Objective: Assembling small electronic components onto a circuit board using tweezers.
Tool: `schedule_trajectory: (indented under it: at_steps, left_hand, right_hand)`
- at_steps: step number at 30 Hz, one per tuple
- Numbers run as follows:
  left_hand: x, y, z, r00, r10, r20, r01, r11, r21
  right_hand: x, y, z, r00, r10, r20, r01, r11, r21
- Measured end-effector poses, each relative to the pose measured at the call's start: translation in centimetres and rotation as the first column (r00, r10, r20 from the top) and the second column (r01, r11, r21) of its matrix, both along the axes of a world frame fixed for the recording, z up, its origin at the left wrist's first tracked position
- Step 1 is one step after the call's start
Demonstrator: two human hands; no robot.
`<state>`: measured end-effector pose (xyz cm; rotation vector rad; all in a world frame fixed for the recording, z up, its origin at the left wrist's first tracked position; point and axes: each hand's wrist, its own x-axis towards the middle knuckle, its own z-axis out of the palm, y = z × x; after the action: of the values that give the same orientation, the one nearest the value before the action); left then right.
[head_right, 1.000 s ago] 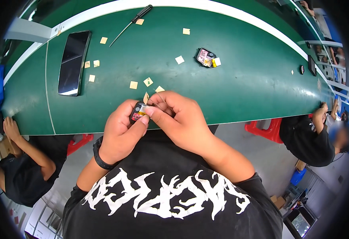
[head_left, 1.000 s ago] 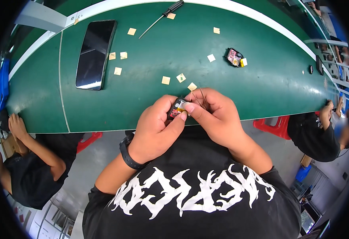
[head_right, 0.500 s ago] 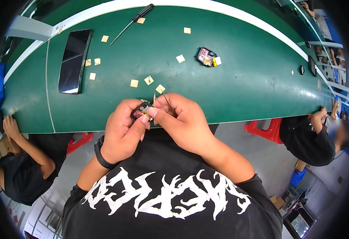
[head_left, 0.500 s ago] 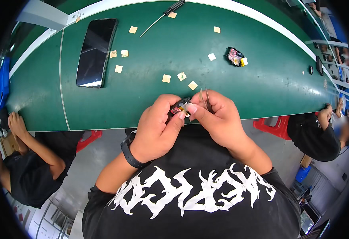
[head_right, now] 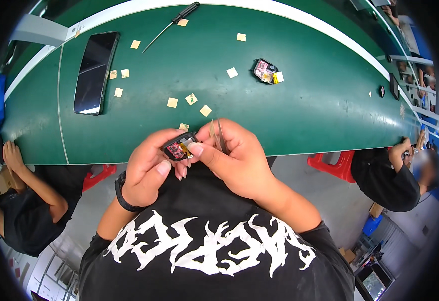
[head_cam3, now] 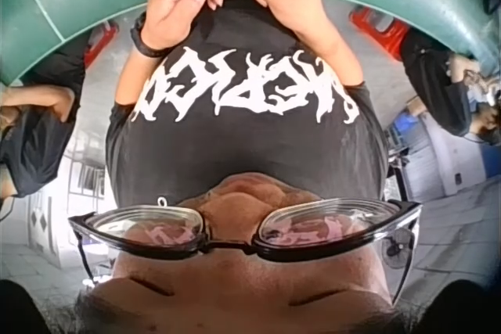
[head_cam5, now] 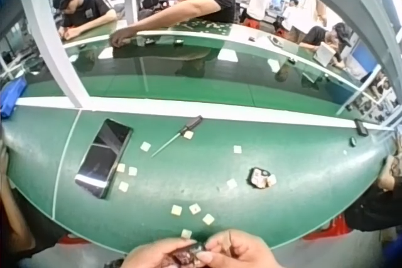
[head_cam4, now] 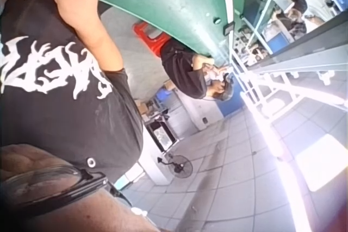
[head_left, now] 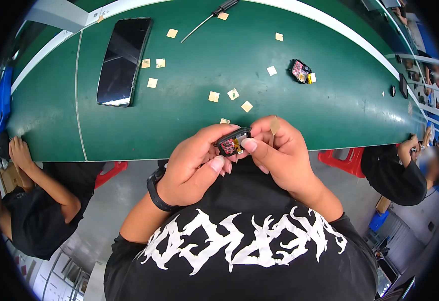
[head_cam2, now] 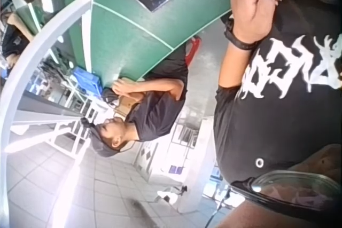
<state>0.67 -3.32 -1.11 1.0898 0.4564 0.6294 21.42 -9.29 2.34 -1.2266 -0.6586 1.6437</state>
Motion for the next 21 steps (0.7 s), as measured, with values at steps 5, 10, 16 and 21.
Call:
schedule_trajectory:
  at_steps: [5,10,16,21]
  left_hand:
    - [-0.3,0.4,0.7,0.934,0.201,-0.294,-0.087,0.929,0.359]
    - [-5.4,2.7,0.7,0.692,0.631,-0.35,-0.456,0.758,0.467]
    - [-20.8,10.2,-1.6,0.069,0.91,-0.408,-0.745,0.319,0.586]
    - [-25.6,11.9,-1.1,0.102,0.862,-0.497,-0.836,0.345,0.427]
  right_hand:
    - [-0.8,-0.3,-1.0,0.998,0.008,0.062,-0.012,0.998,0.064]
    - [1.6,0.3,-0.5,0.88,-0.184,0.438,0.133,0.981,0.144]
    - [7.7,2.5,-0.4,0.231,-0.292,0.928,0.135,0.954,0.267]
    - [9.0,4.1,-1.7,0.131,-0.252,0.959,0.039,0.968,0.249]
